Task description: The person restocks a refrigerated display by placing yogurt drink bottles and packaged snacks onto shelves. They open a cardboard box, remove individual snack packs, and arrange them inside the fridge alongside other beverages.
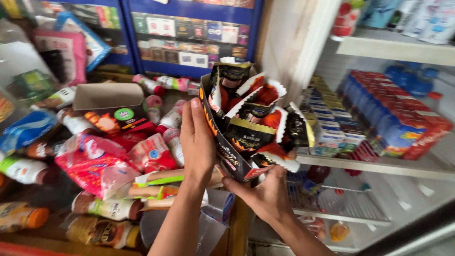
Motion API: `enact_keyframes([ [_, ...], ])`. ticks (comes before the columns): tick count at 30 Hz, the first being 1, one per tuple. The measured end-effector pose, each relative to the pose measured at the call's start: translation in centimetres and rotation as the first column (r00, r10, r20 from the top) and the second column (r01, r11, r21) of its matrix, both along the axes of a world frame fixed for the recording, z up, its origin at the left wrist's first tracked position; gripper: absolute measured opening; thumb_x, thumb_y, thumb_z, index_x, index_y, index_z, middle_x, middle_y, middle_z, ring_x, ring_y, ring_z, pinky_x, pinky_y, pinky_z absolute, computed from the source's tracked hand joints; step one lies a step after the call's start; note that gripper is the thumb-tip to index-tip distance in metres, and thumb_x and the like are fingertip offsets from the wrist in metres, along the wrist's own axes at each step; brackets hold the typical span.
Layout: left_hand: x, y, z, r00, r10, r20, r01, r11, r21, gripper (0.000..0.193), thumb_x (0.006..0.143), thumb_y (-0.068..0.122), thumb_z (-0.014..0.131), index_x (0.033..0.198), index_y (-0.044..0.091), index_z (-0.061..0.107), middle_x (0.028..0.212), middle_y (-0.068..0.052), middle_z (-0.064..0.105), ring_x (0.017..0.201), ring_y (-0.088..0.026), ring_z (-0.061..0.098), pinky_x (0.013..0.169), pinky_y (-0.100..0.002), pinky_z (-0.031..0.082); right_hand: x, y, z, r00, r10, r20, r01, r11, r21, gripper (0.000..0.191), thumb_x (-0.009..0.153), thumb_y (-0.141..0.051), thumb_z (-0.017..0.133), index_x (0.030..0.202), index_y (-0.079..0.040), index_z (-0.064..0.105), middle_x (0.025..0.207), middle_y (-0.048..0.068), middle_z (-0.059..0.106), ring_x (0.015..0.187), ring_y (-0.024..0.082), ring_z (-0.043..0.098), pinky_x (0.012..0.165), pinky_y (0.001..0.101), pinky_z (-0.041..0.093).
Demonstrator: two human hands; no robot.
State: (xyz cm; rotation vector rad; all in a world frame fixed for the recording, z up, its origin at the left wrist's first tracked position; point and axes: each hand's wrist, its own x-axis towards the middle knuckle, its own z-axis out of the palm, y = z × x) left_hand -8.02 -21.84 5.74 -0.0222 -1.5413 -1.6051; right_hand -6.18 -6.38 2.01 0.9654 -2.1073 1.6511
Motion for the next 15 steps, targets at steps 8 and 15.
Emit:
enact_keyframes([
  [8,-1.3,8.9,6.0,0.985,-0.05,-0.165,0.014,0.976,-0.216,0.053,0.113,0.038,0.035,0.145,0.0,0.051,0.142,-0.022,0.058,0.134,-0.033,0.053,0.116,-0.041,0.037,-0.6,5.8,2.2,0.976,-0.213,-0.039,0.187,0.918,-0.349,0.055,0.075,-0.012,0.087,0.119,0.008,0.061,0.118,0.013,0.073,0.103,0.017,0.073,0.095,0.0346,0.057],
  [15,-1.8,16.6,9.9,0.951,-0.121,-0.285,0.019,0.941,-0.337,0.06,0.113,0.039,0.035,0.155,-0.003,0.039,0.153,-0.026,0.049,0.146,-0.041,0.043,0.124,-0.047,0.029,-3.1,12.1,4.2,0.962,-0.271,-0.042,0.219,0.851,-0.478,0.054,0.074,-0.005,0.083,0.116,0.008,0.052,0.108,0.011,0.072,0.093,0.017,0.072,0.084,0.0326,0.059],
])
